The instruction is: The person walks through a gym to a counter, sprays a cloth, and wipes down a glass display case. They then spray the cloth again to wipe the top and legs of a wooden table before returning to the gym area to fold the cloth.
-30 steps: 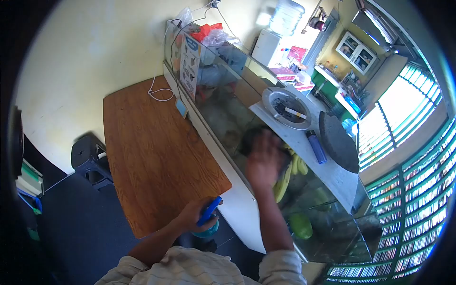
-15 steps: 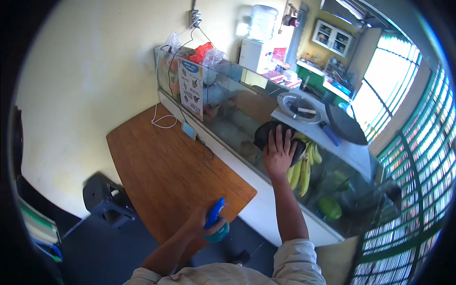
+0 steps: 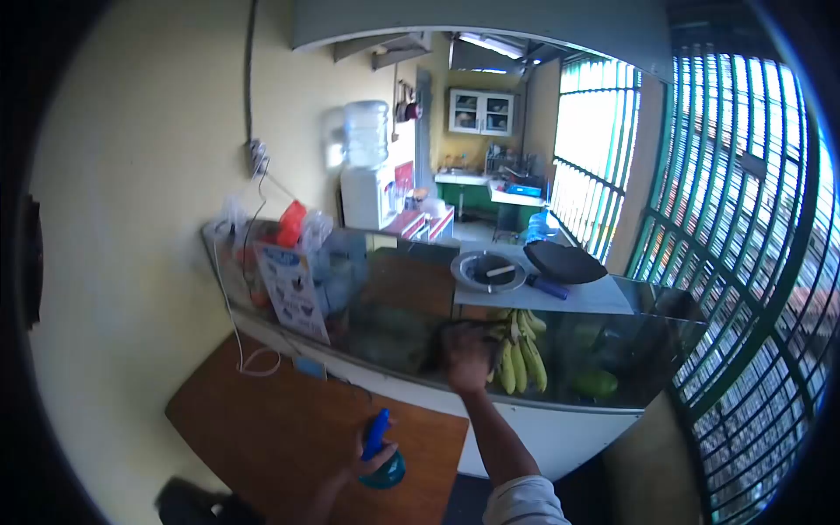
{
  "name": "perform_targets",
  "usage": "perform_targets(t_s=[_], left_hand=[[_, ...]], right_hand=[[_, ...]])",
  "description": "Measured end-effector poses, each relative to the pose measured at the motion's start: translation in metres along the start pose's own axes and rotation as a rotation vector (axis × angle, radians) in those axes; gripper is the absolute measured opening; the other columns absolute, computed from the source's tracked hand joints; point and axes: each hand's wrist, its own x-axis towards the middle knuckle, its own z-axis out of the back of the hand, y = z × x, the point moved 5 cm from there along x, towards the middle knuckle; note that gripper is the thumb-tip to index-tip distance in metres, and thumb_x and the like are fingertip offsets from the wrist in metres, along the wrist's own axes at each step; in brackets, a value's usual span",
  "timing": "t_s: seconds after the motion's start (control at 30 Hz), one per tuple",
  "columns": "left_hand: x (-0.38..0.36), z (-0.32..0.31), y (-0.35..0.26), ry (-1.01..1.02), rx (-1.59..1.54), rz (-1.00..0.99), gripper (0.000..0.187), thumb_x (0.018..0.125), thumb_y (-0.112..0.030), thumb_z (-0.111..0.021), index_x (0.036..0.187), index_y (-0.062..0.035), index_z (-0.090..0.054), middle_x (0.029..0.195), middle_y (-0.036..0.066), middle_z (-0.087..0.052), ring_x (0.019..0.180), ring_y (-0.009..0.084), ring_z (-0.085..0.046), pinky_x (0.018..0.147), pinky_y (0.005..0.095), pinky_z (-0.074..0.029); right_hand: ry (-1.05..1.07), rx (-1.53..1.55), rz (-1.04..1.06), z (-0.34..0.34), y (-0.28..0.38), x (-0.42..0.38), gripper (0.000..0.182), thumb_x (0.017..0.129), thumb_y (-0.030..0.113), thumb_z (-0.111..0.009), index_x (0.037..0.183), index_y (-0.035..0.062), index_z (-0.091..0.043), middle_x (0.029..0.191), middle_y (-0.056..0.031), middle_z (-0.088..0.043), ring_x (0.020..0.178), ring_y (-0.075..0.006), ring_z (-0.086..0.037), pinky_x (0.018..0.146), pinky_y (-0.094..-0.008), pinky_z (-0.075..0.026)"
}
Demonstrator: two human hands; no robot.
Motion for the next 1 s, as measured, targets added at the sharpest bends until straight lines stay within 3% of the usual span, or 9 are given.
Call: perform_targets(t_s=[0.07, 0.17, 0.23, 0.4, 0.6, 0.67, 0.8, 0.9, 1.0], left_hand=[[0.024, 0.005, 0.018, 0.065, 0.087, 0.032, 0.046, 0.076, -0.016, -0.072, 0.117, -0.0021, -0.054, 0.102, 0.011, -0.063, 0.074, 0.0166, -0.066, 0.071, 0.0299, -0.053], [0.047, 0.023, 0.023, 0.127, 0.163, 0.041, 0.047, 0.077, -0.014, -0.072, 0.118, -0.0018, -0.053, 0.103, 0.010, -0.062, 0.075, 0.0171, -0.065, 0.072, 0.0300, -0.053], [0.060, 0.035, 0.026, 0.134, 0.148, 0.020, 0.047, 0.077, -0.014, -0.072, 0.118, -0.0016, -0.053, 0.103, 0.010, -0.061, 0.075, 0.0178, -0.065, 0.072, 0.0301, -0.053], [0.100, 0.074, 0.050, 0.164, 0.153, -0.089, 0.044, 0.076, -0.016, -0.071, 0.115, -0.0022, -0.055, 0.099, 0.012, -0.063, 0.076, 0.0236, -0.066, 0.072, 0.0317, -0.053], [0.152, 0.127, 0.014, 0.265, 0.339, -0.189, 0.045, 0.075, -0.019, -0.071, 0.116, -0.0042, -0.057, 0.083, 0.012, -0.068, 0.075, 0.0251, -0.068, 0.072, 0.0358, -0.053], [0.158, 0.153, 0.026, 0.282, 0.261, -0.155, 0.045, 0.075, -0.019, -0.070, 0.117, -0.0055, -0.057, 0.083, 0.013, -0.067, 0.075, 0.0254, -0.068, 0.071, 0.0364, -0.053], [0.164, 0.205, 0.046, 0.326, 0.303, -0.138, 0.045, 0.075, -0.020, -0.069, 0.115, -0.0051, -0.057, 0.077, 0.011, -0.065, 0.068, 0.0248, -0.065, 0.068, 0.0354, -0.052], [0.167, 0.221, 0.047, 0.327, 0.285, -0.165, 0.044, 0.075, -0.019, -0.069, 0.114, -0.0039, -0.057, 0.075, 0.010, -0.064, 0.065, 0.0236, -0.064, 0.067, 0.0343, -0.051], [0.173, 0.214, 0.051, 0.410, 0.236, -0.036, 0.045, 0.076, -0.011, -0.069, 0.118, -0.0033, -0.054, 0.088, 0.011, -0.067, 0.076, 0.0185, -0.067, 0.077, 0.0328, -0.052]], right_hand=[[0.034, 0.154, 0.454, -0.034, 0.041, -0.018, 0.057, 0.082, 0.033, -0.056, 0.137, 0.0206, -0.045, 0.148, -0.0051, -0.035, 0.137, -0.0268, -0.032, 0.107, -0.0503, -0.033], [0.255, 0.303, 0.522, -0.035, 0.035, -0.029, 0.051, 0.092, 0.029, -0.044, 0.142, 0.0192, -0.037, 0.153, -0.0034, -0.026, 0.140, -0.0273, -0.026, 0.112, -0.0444, -0.029], [0.278, 0.368, 0.426, -0.032, 0.026, -0.026, 0.057, 0.087, 0.032, -0.054, 0.140, 0.0208, -0.040, 0.152, -0.0025, -0.029, 0.140, -0.0300, -0.026, 0.110, -0.0501, -0.029], [-0.535, 0.159, -0.396, 0.018, 0.032, 0.018, 0.071, 0.071, 0.041, -0.072, 0.136, 0.0287, -0.047, 0.148, -0.0045, -0.036, 0.137, -0.0358, -0.030, 0.101, -0.0619, -0.031], [0.005, 0.322, 0.121, -0.055, 0.137, 0.021, 0.062, 0.078, 0.041, -0.067, 0.135, 0.0287, -0.047, 0.147, -0.0089, -0.037, 0.133, -0.0411, -0.033, 0.102, -0.0641, -0.029], [0.141, 0.157, 0.012, -0.079, 0.120, -0.017, 0.059, 0.082, 0.039, -0.064, 0.137, 0.0266, -0.046, 0.149, -0.0115, -0.033, 0.135, -0.0419, -0.029, 0.104, -0.0622, -0.028], [-0.583, 0.130, -0.681, -0.024, 0.073, -0.008, 0.067, 0.078, 0.028, -0.064, 0.138, 0.0069, -0.042, 0.146, -0.0256, -0.030, 0.137, -0.0435, -0.024, 0.108, -0.0614, -0.019], [-0.698, 0.219, -0.873, -0.002, 0.085, 0.045, 0.074, 0.077, 0.029, -0.065, 0.140, 0.0030, -0.037, 0.148, -0.0252, -0.026, 0.138, -0.0450, -0.021, 0.108, -0.0611, -0.018], [-0.190, 0.122, -0.404, -0.005, 0.172, 0.094, 0.065, 0.079, 0.040, -0.065, 0.137, 0.0176, -0.044, 0.148, -0.0232, -0.027, 0.139, -0.0406, -0.022, 0.106, -0.0661, -0.016]])
